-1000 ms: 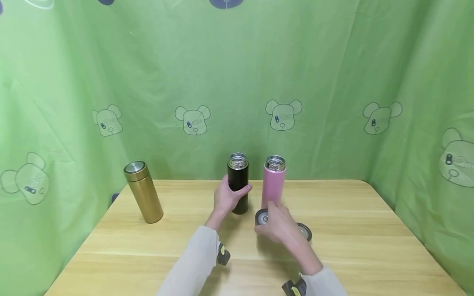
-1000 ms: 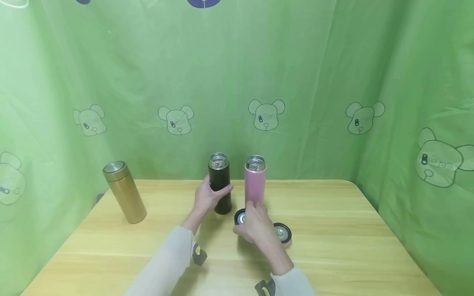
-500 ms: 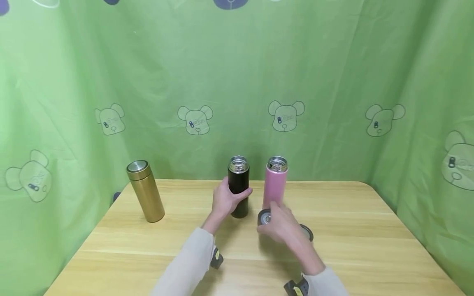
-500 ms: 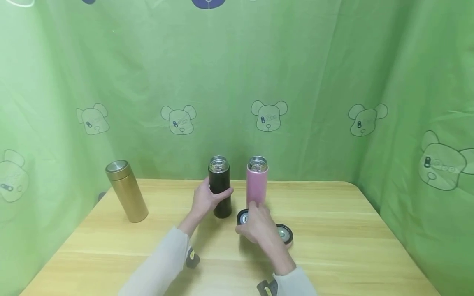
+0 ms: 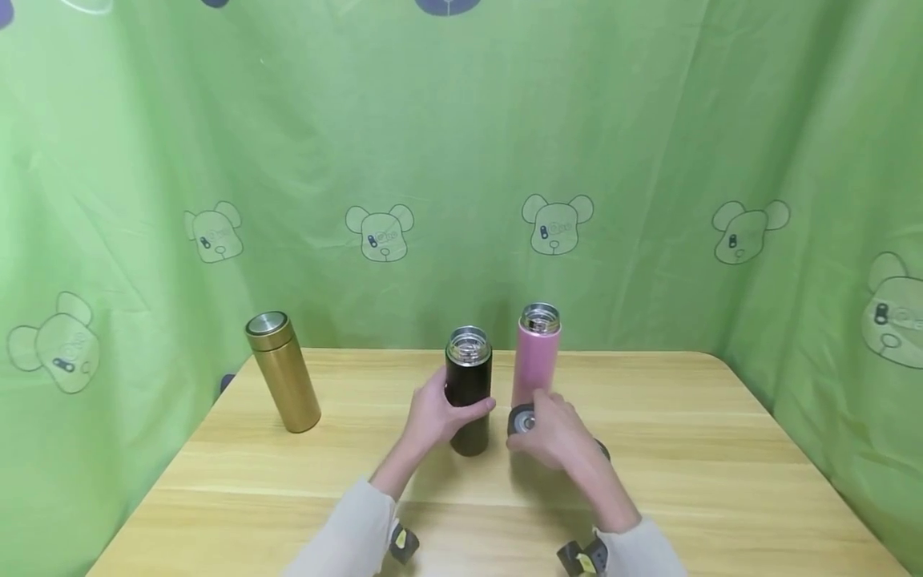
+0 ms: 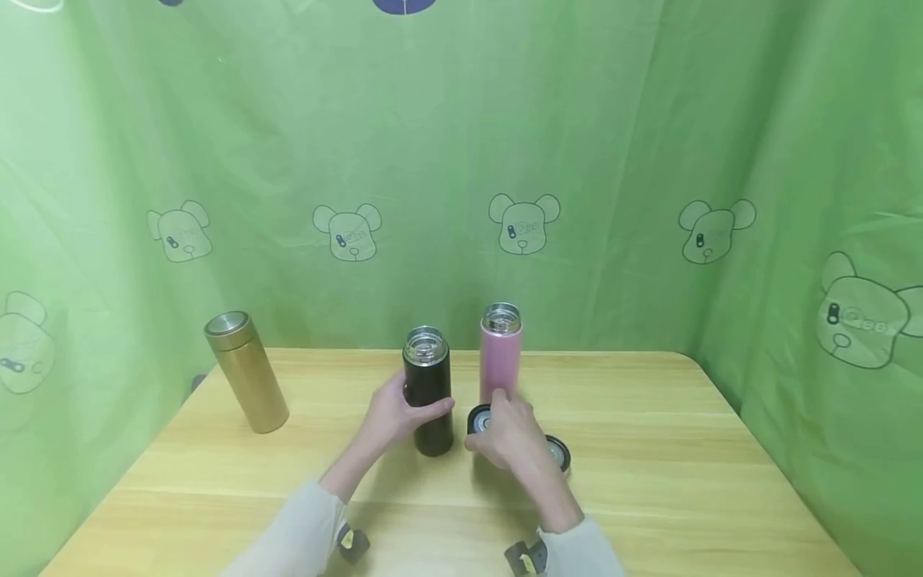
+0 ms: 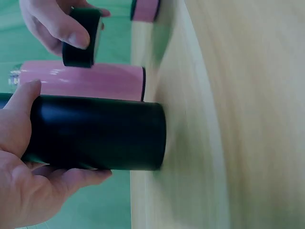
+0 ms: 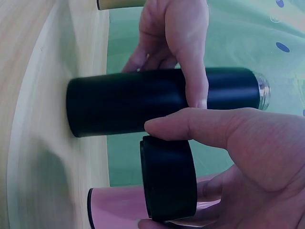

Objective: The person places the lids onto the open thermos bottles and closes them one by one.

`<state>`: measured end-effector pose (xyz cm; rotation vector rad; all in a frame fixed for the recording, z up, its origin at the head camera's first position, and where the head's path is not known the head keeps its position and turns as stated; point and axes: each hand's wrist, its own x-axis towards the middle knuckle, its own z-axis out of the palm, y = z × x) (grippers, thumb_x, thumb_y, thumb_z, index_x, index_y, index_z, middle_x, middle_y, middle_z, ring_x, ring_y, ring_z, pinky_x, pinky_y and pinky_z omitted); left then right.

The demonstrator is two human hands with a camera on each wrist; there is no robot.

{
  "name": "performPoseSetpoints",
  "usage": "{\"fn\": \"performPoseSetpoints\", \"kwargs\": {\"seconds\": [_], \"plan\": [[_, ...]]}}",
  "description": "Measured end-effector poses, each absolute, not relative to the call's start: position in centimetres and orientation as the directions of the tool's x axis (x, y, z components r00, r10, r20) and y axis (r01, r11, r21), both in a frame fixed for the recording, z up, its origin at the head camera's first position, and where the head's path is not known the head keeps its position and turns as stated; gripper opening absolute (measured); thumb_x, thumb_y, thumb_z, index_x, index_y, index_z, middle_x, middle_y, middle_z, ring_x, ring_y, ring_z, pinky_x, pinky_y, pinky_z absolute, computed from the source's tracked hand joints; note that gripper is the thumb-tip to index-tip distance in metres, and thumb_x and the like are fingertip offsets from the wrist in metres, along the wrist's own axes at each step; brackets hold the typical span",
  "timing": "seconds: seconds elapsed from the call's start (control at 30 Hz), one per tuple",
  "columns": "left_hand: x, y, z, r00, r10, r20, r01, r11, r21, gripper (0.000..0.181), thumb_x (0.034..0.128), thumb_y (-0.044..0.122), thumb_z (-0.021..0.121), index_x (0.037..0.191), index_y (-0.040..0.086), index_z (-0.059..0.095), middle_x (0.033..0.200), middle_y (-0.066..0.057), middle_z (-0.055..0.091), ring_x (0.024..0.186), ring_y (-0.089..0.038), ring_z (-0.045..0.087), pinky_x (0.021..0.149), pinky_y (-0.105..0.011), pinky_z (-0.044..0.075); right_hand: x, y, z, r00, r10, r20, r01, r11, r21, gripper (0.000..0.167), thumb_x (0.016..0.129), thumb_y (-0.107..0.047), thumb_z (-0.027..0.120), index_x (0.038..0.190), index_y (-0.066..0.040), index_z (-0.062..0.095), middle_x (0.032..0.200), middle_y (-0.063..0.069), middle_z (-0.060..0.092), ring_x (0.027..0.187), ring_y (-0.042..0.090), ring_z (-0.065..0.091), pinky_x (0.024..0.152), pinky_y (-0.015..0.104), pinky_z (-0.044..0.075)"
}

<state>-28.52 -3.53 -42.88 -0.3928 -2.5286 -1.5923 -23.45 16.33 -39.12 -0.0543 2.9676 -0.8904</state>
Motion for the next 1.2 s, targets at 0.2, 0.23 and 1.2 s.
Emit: {"fn": "performPoseSetpoints", "kwargs": {"seconds": [0.2,0.23,1.2], "plan": [[-26.8,-4.1,-42.5,-0.961,0.201,0.189,0.256,0.394,0.883,0.068,0.0734,0.049,0.088,0.127,0.019,0.060,0.118,-0.003,0.071,0.112,-0.025,0.067,0.098,-0.049,0.054,-23.5,16.6,-38.9,-0.998,-0.046,-0.034,-0.018,0.824,-0.567,0.081,0.072,-0.026,0.087,0.131,0.011,0.048,0.113,0.024,0.061,0.094,0.032,0.063,0.080,0.050,0.059],[-26.6,-4.2,-42.5,-0.960,0.210,0.186,0.257,0.393,0.883,0.067,0.0738,0.049,0.088,0.127,0.019,0.060,0.117,-0.003,0.071,0.112,-0.025,0.067,0.098,-0.049,0.054,-23.5,16.6,-38.9,-0.998,-0.043,-0.035,-0.016,0.822,-0.570,0.080,0.072,-0.026,0.087,0.131,0.011,0.048,0.113,0.024,0.061,0.093,0.031,0.062,0.079,0.049,0.059],[-23.8,-3.4,-42.2,-0.947,0.300,0.111,0.208,0.316,0.926,0.063,0.0716,0.044,0.090,0.126,0.025,0.064,0.114,0.003,0.074,0.107,-0.019,0.069,0.098,-0.051,0.054,-23.2,17.1,-38.6,-0.999,-0.018,-0.032,0.006,0.782,-0.624,0.078,0.072,-0.018,0.086,0.133,0.012,0.047,0.110,0.022,0.057,0.092,0.030,0.059,0.078,0.046,0.057]]}}
